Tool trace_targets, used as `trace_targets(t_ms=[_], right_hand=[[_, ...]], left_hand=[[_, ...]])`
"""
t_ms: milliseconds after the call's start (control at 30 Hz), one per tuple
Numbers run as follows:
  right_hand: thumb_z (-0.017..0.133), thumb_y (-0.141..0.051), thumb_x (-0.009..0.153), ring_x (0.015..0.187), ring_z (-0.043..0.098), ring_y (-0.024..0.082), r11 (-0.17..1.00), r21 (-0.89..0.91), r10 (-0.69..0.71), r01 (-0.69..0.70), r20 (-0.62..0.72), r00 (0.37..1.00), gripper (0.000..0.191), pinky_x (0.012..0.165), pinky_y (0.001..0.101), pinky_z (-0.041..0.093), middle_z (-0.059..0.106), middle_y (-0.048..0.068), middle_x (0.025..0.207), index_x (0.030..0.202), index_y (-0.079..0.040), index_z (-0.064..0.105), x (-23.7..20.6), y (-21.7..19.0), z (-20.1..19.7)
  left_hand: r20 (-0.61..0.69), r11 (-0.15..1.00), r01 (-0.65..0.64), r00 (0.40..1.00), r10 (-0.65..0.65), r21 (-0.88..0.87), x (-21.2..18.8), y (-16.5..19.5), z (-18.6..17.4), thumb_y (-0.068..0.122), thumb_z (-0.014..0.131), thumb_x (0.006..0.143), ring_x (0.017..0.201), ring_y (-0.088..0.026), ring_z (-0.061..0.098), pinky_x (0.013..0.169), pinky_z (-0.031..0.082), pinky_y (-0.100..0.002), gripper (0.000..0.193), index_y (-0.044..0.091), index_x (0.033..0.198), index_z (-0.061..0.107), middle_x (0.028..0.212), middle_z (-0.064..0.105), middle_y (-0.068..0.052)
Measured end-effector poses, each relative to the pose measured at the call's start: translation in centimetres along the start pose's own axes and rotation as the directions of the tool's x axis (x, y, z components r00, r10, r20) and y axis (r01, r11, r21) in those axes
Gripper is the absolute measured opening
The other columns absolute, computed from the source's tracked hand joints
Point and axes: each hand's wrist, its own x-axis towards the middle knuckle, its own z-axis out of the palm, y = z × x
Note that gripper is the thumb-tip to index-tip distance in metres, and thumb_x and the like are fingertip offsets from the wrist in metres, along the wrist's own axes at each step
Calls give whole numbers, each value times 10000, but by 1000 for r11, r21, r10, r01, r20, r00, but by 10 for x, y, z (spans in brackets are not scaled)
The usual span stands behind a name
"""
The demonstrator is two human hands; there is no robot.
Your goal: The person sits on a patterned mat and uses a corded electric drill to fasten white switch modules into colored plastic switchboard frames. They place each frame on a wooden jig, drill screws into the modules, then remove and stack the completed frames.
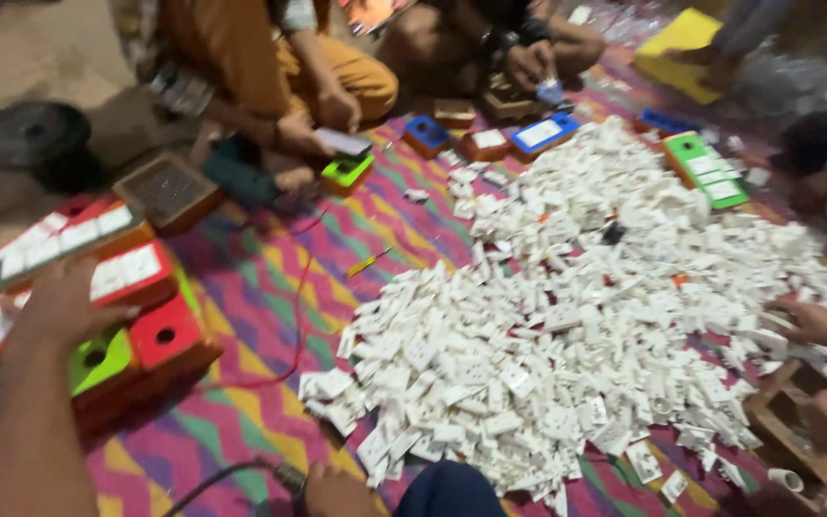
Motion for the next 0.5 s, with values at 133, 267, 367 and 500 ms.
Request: trace_targets(t_ms=[133, 267, 367, 500], right_hand=[[860, -197, 648, 971, 662, 434, 1000, -16, 20, -20, -14, 1000, 691, 820, 506, 568, 657, 270, 1048, 1164, 69, 487, -10, -6, -23], [861, -191, 654, 961, 664, 419, 998, -28, 62, -64, -43, 997, 673, 815, 494, 568, 659, 258, 1045, 1157, 66, 494, -61, 13, -52], [862, -186, 659, 953, 665, 407, 991, -48, 121, -125, -83, 989, 660, 812, 485, 569, 660, 249, 1043, 1151, 64, 499, -113, 27, -71], [863, -180, 666, 942, 666, 392, 982, -3, 189, -190, -109, 976, 643, 807, 473, 569, 662, 237, 1040, 1144, 62, 507, -170, 35, -91]], left_hand=[[10, 987, 66, 998, -69, 147, -11, 9, -10, 707, 846, 667, 1432, -411, 401, 1052, 357, -717, 1105, 328, 1588, 370, 1522, 451, -204], [-370, 989, -72, 922, 115, 127, -44, -24, 0, 699, 789, 690, 1139, -404, 625, 928, 548, -529, 1057, 218, 1587, 505, 1250, 624, -256], [-506, 978, -186, 837, 207, 92, -95, -63, 28, 598, 769, 648, 868, -319, 686, 813, 576, -434, 1061, 144, 1585, 566, 1051, 669, -202], [-387, 989, 28, 918, -84, -146, -171, -75, 85, 574, 764, 669, 892, -318, 678, 826, 567, -433, 1025, 131, 1570, 558, 1070, 663, -202]])
